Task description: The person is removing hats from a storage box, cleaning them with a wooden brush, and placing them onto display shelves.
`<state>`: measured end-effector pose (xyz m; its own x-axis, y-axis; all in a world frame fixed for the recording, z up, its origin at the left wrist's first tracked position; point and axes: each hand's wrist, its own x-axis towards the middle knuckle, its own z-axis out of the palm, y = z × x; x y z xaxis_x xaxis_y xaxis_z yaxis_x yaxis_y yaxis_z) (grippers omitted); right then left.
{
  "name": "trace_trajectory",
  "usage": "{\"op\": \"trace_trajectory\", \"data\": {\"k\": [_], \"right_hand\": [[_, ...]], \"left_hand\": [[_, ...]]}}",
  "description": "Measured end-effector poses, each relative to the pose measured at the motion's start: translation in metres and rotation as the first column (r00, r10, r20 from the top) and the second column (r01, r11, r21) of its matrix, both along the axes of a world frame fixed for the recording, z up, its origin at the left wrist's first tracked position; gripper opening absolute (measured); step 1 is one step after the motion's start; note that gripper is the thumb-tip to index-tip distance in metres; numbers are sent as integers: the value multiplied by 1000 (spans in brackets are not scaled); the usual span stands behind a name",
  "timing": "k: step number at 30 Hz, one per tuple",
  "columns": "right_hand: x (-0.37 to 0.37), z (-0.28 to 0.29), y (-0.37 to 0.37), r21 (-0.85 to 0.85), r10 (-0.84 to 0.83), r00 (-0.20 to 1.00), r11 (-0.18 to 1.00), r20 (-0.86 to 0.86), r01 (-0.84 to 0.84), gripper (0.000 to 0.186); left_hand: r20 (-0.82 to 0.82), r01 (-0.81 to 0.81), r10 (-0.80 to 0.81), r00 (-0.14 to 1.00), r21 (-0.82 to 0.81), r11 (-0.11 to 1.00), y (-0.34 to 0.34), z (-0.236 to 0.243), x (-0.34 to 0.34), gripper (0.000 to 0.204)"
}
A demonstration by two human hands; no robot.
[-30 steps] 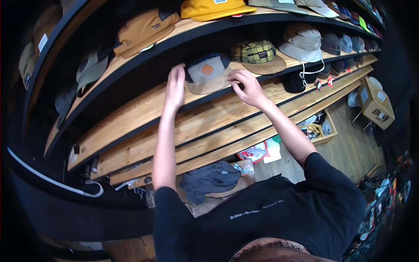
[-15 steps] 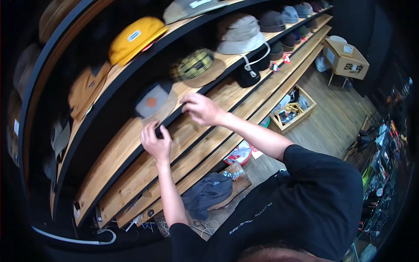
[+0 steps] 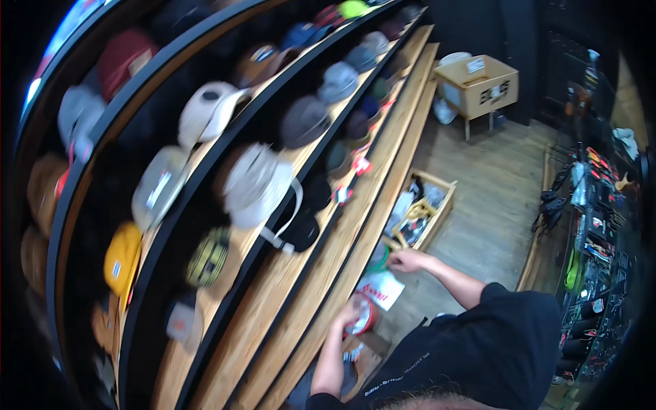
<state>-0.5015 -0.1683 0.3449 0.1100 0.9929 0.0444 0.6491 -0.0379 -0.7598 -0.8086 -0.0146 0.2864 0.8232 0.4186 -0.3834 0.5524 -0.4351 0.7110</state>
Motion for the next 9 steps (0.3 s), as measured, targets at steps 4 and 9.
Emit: {"op": "trace_trajectory", "data": {"k": [4, 9], "right_hand": [[128, -40, -148, -334, -425, 902, 842, 75, 424, 30], [190, -38, -326, -325, -864, 485, 425, 132, 845, 35]], "left_hand": [[-291, 261, -328, 899, -245, 934, -20, -103, 57, 50], [-508, 408, -530, 679, -340, 847, -31, -149, 216, 42]]}}
